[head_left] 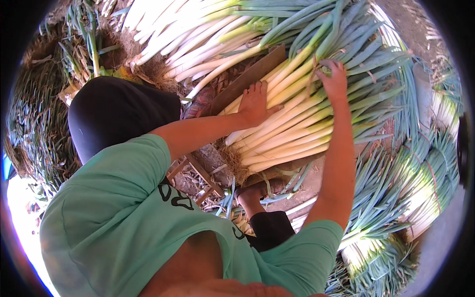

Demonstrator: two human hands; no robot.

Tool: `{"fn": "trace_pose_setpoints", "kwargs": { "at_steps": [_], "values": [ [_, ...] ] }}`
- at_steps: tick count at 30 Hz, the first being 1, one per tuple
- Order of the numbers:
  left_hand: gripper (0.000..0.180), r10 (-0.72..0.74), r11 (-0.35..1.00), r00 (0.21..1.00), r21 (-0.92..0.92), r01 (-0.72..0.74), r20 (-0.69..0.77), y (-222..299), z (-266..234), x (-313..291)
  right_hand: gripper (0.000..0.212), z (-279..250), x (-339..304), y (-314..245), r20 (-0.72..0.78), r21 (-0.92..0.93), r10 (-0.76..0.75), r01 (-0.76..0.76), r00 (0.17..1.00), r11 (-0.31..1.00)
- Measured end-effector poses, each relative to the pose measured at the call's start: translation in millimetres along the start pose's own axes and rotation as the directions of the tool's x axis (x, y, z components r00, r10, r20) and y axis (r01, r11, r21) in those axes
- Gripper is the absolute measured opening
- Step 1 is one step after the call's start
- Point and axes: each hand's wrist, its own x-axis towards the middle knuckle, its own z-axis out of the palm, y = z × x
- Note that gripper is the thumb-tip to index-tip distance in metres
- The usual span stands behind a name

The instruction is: The person bundles leeks by hand and with a string. They gather the stalks into a bunch, align them on the ground, and tie a string around the bundle.

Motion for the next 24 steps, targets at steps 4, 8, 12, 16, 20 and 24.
{"fn": "trace_pose_setpoints", "kwargs": {
  "at_steps": [4, 8, 12, 16, 20, 24],
  "values": [
    [0.093, 0.017, 0.969, 0.989, 0.245, 0.020, -0.147, -17.9, 41.0, 4.2, 0.033, -123.3, -27.4, 22.0, 0.076, 0.238, 0.232, -0.244, 0.970, 0.940],
    [0.088, 0.025, 0.988, 0.979, 0.152, 0.006, -0.202, -20.9, 42.0, 6.9, 0.028, -263.1, -212.8, 56.2, -0.143, 0.193, 0.759, -0.735, 0.635, 0.650],
    [0.086, 0.099, 0.991, 0.947, 0.113, -0.067, -0.307, -21.4, 47.2, 7.8, 0.021, -287.5, -529.3, 91.5, -0.229, 0.536, 0.973, -0.837, -0.025, 0.105],
    [0.080, 0.084, 0.995, 0.958, 0.077, -0.065, -0.275, -15.0, 40.9, 5.9, 0.025, -161.9, -669.9, 32.3, 0.052, 0.576, 0.923, -0.744, -0.381, -0.339],
    [0.084, 0.073, 0.997, 0.950, 0.043, -0.062, -0.305, -31.1, 40.7, 10.9, 0.053, -129.5, -644.4, 28.5, -0.357, -0.248, 0.934, -0.960, -0.033, -0.129],
    [0.087, 0.057, 0.998, 0.958, 0.028, -0.051, -0.280, -39.7, 43.5, 14.2, 0.066, -150.0, -617.4, 55.7, -0.256, -0.382, 0.966, -0.915, -0.030, -0.130]
  ]
}}
